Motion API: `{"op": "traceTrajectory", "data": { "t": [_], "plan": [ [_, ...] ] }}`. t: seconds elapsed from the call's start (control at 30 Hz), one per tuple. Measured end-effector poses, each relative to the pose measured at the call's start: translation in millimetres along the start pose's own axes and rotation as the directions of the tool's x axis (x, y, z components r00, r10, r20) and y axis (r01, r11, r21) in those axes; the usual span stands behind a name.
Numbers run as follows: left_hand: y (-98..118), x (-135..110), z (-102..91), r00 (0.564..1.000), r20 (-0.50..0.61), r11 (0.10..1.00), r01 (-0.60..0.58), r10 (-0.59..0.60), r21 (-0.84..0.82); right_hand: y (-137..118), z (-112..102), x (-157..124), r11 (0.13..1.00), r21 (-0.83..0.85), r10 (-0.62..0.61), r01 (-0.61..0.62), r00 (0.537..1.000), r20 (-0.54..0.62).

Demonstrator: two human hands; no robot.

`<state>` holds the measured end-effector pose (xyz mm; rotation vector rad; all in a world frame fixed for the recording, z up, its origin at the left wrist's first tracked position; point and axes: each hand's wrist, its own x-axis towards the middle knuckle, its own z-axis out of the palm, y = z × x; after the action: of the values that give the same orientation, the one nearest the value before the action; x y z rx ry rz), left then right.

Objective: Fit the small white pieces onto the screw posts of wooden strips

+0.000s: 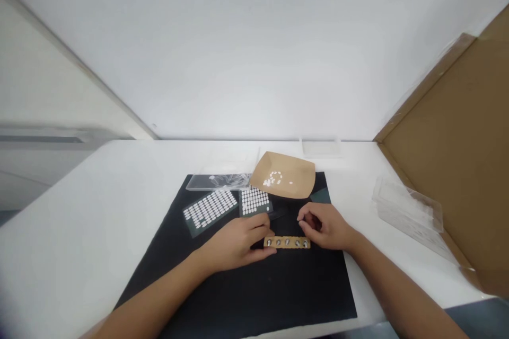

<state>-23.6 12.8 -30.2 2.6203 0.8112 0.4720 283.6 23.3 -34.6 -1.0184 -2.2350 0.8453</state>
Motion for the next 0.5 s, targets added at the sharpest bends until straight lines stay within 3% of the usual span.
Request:
{"op": "traceTrajectory", "data": {
  "t": [0.5],
  "plan": [
    [0, 1, 1.1, 1.000, 0.000, 1.000, 0.004, -0.004, 0.000, -13, 0, 4, 0.999, 0.035, 0.021, -0.027, 0.986, 0.163]
  ]
}}
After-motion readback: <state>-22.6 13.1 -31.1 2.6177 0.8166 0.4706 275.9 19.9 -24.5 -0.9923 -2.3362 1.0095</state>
